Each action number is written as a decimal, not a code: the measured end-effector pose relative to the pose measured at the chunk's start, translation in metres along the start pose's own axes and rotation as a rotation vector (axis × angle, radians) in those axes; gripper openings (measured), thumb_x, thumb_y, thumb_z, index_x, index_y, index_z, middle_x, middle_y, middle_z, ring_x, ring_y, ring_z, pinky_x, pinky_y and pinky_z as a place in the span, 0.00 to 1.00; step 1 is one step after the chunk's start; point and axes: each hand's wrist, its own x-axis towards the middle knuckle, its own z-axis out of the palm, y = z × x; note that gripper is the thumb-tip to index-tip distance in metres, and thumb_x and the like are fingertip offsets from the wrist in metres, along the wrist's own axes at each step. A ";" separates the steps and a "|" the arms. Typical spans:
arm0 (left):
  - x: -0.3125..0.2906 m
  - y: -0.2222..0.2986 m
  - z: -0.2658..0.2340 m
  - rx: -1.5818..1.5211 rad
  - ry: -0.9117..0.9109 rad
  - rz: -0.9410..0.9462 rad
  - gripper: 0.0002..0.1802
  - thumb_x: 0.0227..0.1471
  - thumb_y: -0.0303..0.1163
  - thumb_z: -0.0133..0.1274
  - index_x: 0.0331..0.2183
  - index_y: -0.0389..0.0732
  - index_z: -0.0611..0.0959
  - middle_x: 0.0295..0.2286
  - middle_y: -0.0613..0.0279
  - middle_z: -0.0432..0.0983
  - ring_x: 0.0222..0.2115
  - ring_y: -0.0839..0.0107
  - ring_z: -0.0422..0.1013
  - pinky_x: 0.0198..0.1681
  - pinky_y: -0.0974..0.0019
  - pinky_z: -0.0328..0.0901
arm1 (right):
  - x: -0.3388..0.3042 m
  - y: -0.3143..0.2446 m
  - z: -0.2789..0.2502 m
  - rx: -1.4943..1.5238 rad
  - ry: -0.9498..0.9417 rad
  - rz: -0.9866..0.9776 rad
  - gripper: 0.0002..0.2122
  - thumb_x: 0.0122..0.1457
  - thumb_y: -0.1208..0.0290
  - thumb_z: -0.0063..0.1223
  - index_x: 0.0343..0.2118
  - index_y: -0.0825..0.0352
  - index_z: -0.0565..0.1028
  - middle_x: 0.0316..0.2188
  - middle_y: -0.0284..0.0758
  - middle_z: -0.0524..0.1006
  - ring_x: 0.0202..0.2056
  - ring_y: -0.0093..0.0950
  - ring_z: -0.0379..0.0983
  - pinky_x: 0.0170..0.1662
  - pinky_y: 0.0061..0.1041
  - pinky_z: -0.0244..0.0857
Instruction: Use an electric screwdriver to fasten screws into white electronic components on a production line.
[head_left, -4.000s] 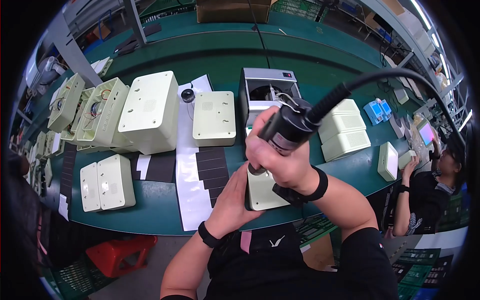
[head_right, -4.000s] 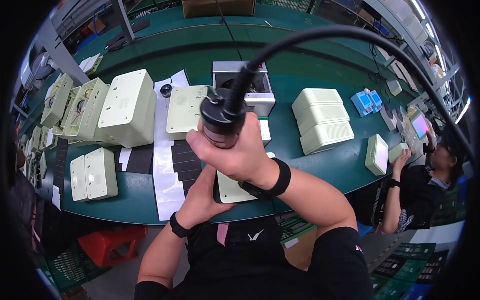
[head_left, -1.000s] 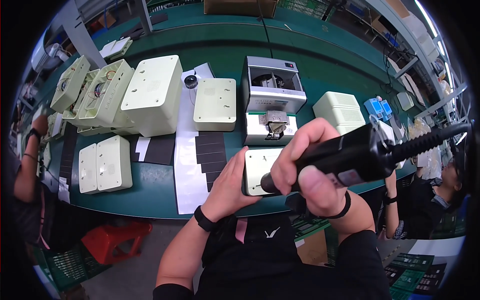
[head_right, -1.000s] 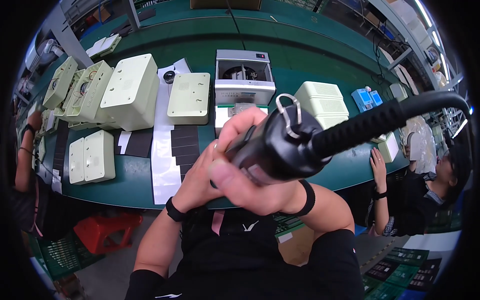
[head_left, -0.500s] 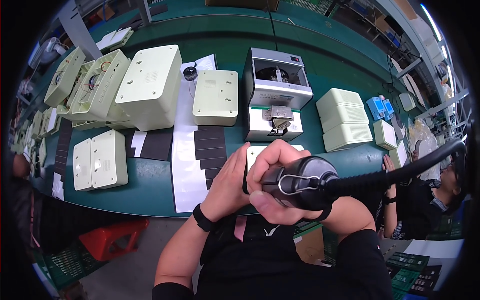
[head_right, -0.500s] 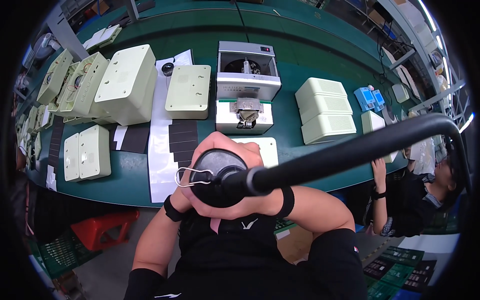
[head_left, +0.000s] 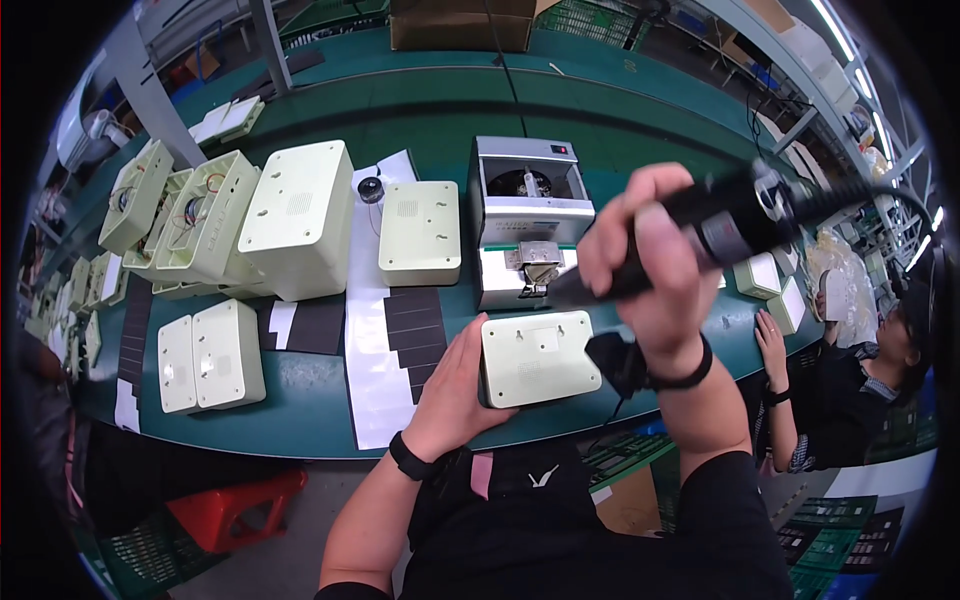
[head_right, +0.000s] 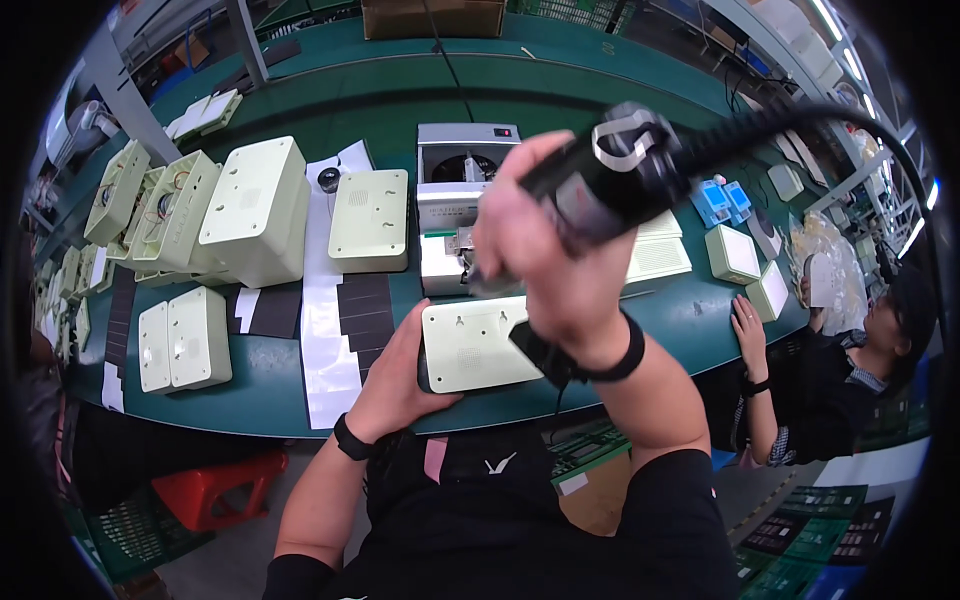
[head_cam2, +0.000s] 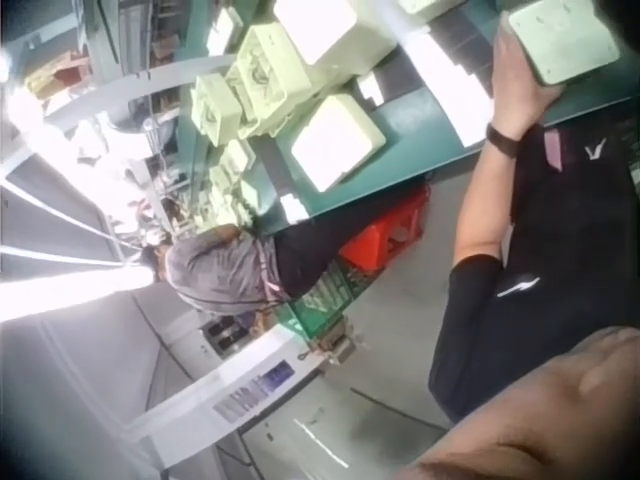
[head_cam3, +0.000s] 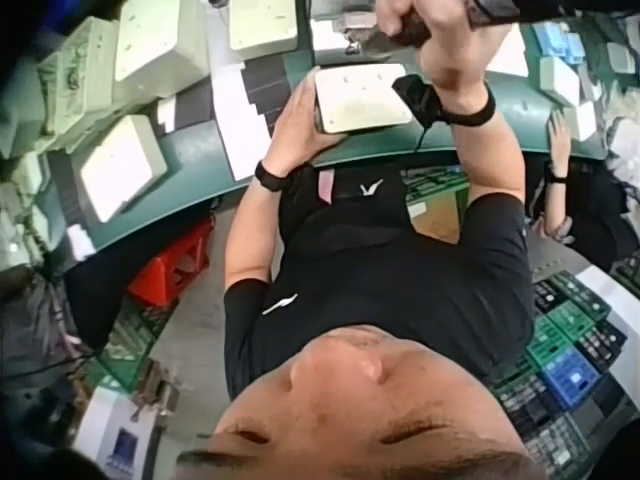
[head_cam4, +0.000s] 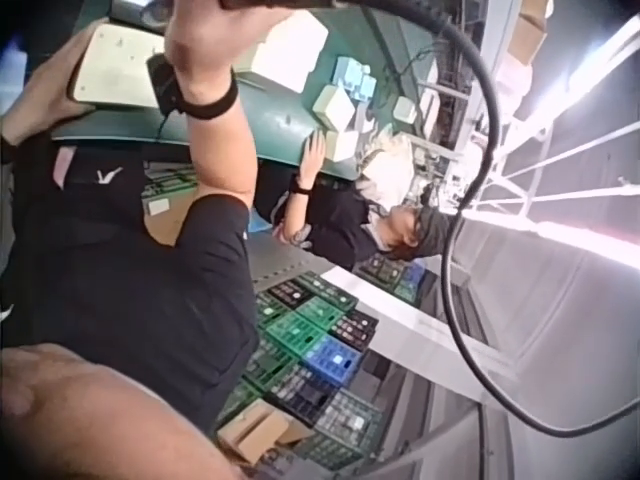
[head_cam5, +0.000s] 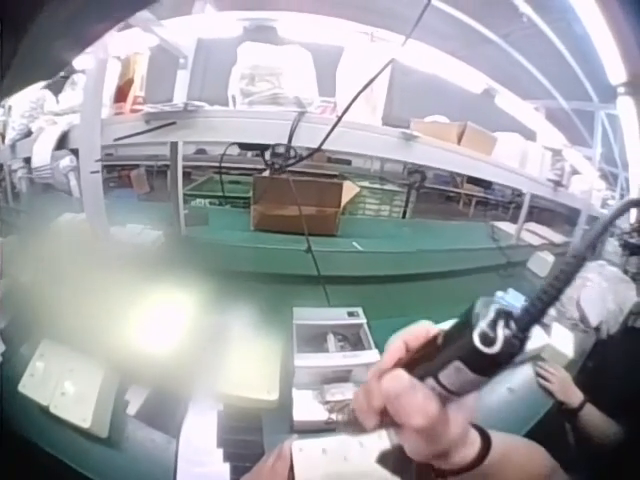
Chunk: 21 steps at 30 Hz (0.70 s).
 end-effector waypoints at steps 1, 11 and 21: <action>0.001 -0.001 -0.001 -0.003 -0.008 -0.005 0.64 0.32 0.35 0.73 0.65 0.37 0.51 0.61 0.46 0.56 0.62 0.49 0.56 0.63 0.57 0.58 | 0.013 0.001 -0.002 -0.049 0.061 -0.043 0.10 0.60 0.69 0.52 0.37 0.69 0.66 0.19 0.36 0.71 0.19 0.24 0.68 0.23 0.24 0.64; 0.003 0.002 0.002 -0.020 0.007 0.005 0.61 0.32 0.32 0.72 0.63 0.37 0.54 0.58 0.44 0.60 0.60 0.48 0.59 0.62 0.56 0.59 | 0.025 0.019 -0.021 -0.169 0.077 0.145 0.10 0.60 0.67 0.52 0.37 0.68 0.68 0.19 0.34 0.70 0.16 0.25 0.67 0.22 0.25 0.63; 0.007 0.003 0.002 -0.009 0.024 -0.014 0.61 0.31 0.31 0.73 0.63 0.36 0.54 0.57 0.42 0.62 0.59 0.48 0.62 0.60 0.56 0.62 | -0.067 -0.040 -0.046 -0.006 0.093 0.125 0.13 0.60 0.64 0.54 0.36 0.67 0.64 0.20 0.35 0.69 0.19 0.23 0.65 0.27 0.25 0.65</action>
